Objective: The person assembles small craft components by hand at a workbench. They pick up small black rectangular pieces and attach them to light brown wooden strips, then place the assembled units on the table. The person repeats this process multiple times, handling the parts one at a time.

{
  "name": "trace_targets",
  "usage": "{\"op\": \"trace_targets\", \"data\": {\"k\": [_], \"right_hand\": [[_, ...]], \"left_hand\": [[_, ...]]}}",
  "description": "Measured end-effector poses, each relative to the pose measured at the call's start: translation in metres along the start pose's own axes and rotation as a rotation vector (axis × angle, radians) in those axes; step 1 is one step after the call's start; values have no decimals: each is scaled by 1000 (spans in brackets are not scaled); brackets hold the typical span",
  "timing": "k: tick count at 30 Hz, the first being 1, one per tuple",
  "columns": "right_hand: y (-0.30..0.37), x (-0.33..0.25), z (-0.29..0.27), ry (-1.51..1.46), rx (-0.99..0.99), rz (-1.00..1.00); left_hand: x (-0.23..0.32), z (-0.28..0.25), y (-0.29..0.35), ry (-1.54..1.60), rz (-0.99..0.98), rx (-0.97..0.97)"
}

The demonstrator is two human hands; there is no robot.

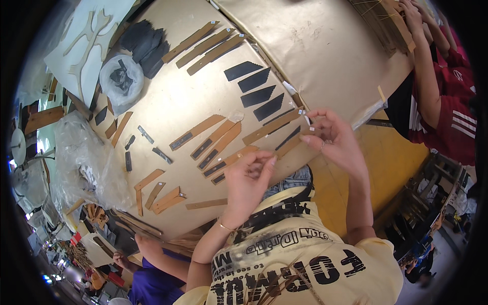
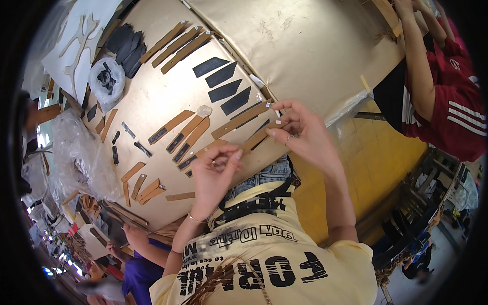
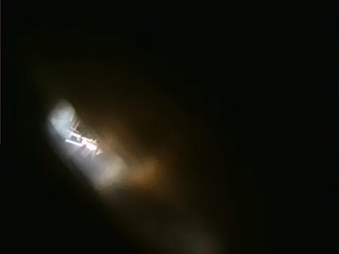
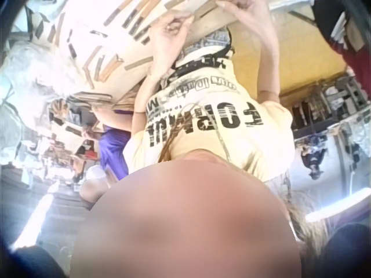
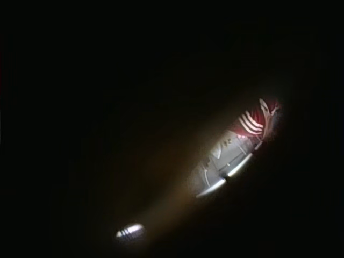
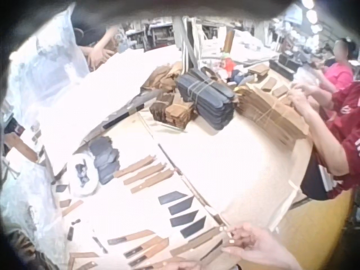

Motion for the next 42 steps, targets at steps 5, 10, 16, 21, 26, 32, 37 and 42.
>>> {"op": "trace_targets", "data": {"k": [5, 10, 16, 21, 26, 32, 37, 42], "right_hand": [[-26, -29, 12, -48, 32, -156], [-62, -51, 23, 6, 80, -274], [-77, -57, 25, 30, 81, -223], [-85, -58, 27, 26, 68, -189], [-98, -61, 32, -34, 42, -201], [-115, -74, 38, 58, 93, -210], [-117, -69, 38, 49, 78, -140], [-119, -68, 39, 68, 97, -190]], "left_hand": [[27, -29, -22, 27, 117, 154], [51, -50, -56, -47, 239, 255], [50, -56, -73, -15, 153, 233], [58, -61, -82, -22, 211, 269], [69, -71, -93, -118, 249, 269], [75, -83, -115, -117, 219, 280], [74, -83, -120, -86, 245, 248], [71, -87, -120, -70, 265, 252]]}}
Point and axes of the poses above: each hand's wrist, its own y-axis away from the middle knuckle, its own z-axis out of the palm, x = y × z, the point moved 9 cm from there along -y, towards the middle knuckle, and after that the axes turned 1 degree about x, right-handed, at the moved point
